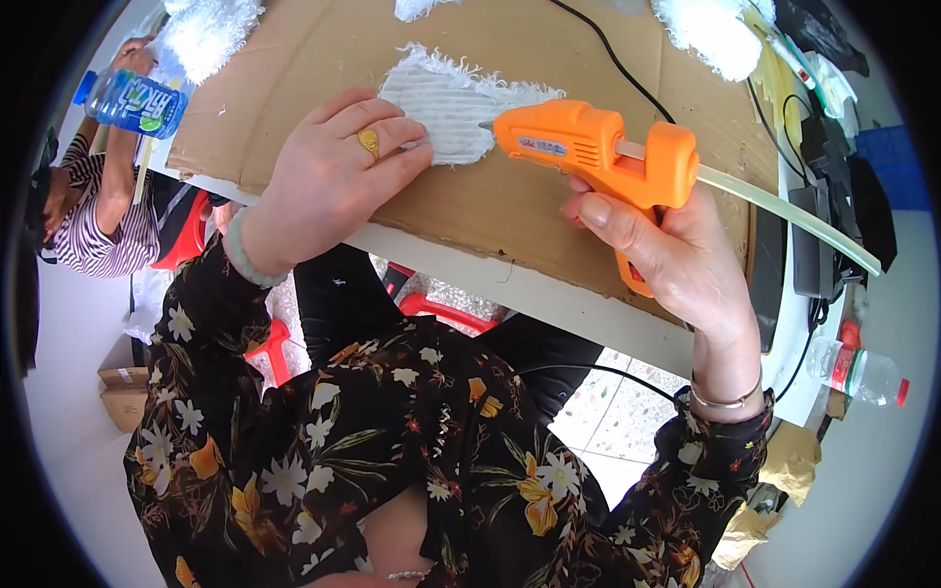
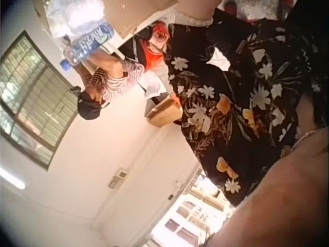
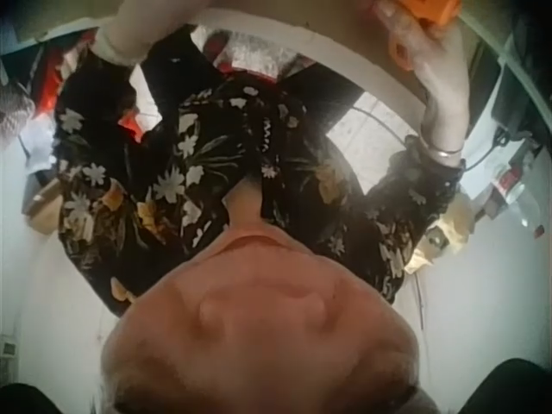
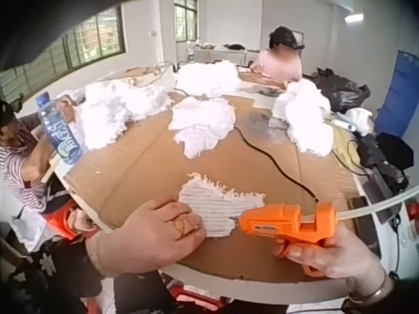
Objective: Applying glue to a fabric piece and attaching white fluffy material to create a toy component.
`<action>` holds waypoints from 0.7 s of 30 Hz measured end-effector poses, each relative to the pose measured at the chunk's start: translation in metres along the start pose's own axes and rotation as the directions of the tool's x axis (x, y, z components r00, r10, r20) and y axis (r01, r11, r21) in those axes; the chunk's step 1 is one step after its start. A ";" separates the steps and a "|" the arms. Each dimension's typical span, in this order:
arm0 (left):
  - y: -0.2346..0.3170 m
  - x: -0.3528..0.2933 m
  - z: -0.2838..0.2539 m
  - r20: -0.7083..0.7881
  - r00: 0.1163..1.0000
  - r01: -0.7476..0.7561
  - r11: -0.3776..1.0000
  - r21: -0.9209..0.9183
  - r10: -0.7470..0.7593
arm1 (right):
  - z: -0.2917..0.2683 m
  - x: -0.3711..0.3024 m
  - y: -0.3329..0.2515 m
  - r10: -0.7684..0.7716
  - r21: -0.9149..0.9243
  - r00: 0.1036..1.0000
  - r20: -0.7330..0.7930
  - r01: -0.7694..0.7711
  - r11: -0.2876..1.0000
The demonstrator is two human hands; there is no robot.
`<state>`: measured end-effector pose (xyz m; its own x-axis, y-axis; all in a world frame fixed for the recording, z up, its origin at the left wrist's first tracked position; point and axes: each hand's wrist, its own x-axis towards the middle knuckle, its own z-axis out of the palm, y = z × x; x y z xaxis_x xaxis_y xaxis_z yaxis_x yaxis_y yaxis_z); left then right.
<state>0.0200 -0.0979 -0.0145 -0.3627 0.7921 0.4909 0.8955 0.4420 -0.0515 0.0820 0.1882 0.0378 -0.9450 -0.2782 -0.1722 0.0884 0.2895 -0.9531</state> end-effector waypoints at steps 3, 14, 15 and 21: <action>-0.002 -0.001 0.000 0.022 1.000 0.000 1.000 0.003 0.000 | 0.000 0.006 0.002 0.043 -0.077 0.999 -0.011 -0.044 0.996; 0.000 -0.001 0.006 -0.089 0.996 -0.021 0.999 0.044 0.025 | 0.003 0.007 0.005 0.067 -0.126 0.997 -0.031 -0.071 0.990; 0.000 -0.001 0.003 -0.022 1.000 -0.012 1.000 0.017 0.012 | 0.003 0.006 0.005 0.063 -0.123 0.997 -0.034 -0.067 0.990; 0.001 0.001 0.010 -0.107 0.994 -0.022 0.999 0.031 0.025 | 0.002 0.004 0.007 0.060 -0.118 0.998 -0.027 -0.063 0.991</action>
<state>0.0186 -0.0927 -0.0228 -0.3107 0.7531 0.5800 0.8948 0.4376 -0.0889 0.0797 0.1869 0.0296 -0.9461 -0.2355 -0.2225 0.1099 0.4129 -0.9041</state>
